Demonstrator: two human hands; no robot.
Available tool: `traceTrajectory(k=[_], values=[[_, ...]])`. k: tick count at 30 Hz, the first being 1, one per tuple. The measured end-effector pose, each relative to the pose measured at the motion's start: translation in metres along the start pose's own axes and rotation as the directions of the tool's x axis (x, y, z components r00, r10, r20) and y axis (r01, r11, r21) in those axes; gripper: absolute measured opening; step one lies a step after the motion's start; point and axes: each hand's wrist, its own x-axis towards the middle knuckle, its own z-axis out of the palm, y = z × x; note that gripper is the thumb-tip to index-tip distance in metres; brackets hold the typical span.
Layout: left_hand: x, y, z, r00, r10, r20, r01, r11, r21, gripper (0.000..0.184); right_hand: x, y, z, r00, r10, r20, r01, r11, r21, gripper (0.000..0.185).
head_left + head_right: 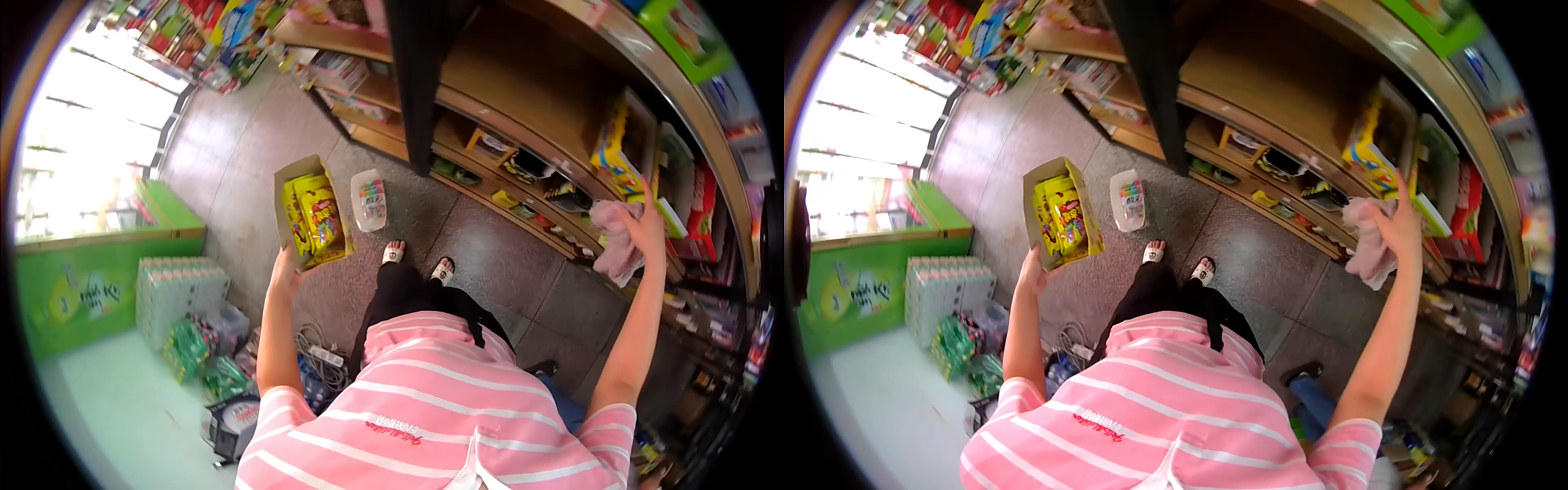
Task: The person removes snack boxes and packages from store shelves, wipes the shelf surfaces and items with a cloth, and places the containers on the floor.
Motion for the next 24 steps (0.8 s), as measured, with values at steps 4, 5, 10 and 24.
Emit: traceTrajectory(k=[4, 5, 10, 24], values=[[-0.006, -0.030, -0.032, 0.980, -0.047, -0.195, 0.048, 0.999, 0.001, 0.045, 0.033, 0.005, 0.013, 0.997, 0.065, 0.051, -0.063, 0.997, -0.039, 0.072], [0.013, -0.043, -0.048, 0.973, -0.079, -0.216, 0.073, 0.997, -0.039, 0.045, 0.053, -0.013, 0.030, 0.996, 0.030, 0.080, -0.025, 0.998, -0.062, 0.072], [0.069, -0.106, -0.045, 0.962, -0.160, -0.221, 0.136, 0.984, -0.118, 0.044, 0.066, 0.013, 0.039, 0.973, 0.228, 0.029, -0.209, 0.931, -0.299, 0.069], [0.297, -0.229, -0.110, 0.874, -0.257, -0.411, 0.269, 0.963, -0.030, 0.033, -0.061, -0.073, 0.037, 0.969, 0.174, -0.178, -0.201, 0.968, -0.148, 0.035]])
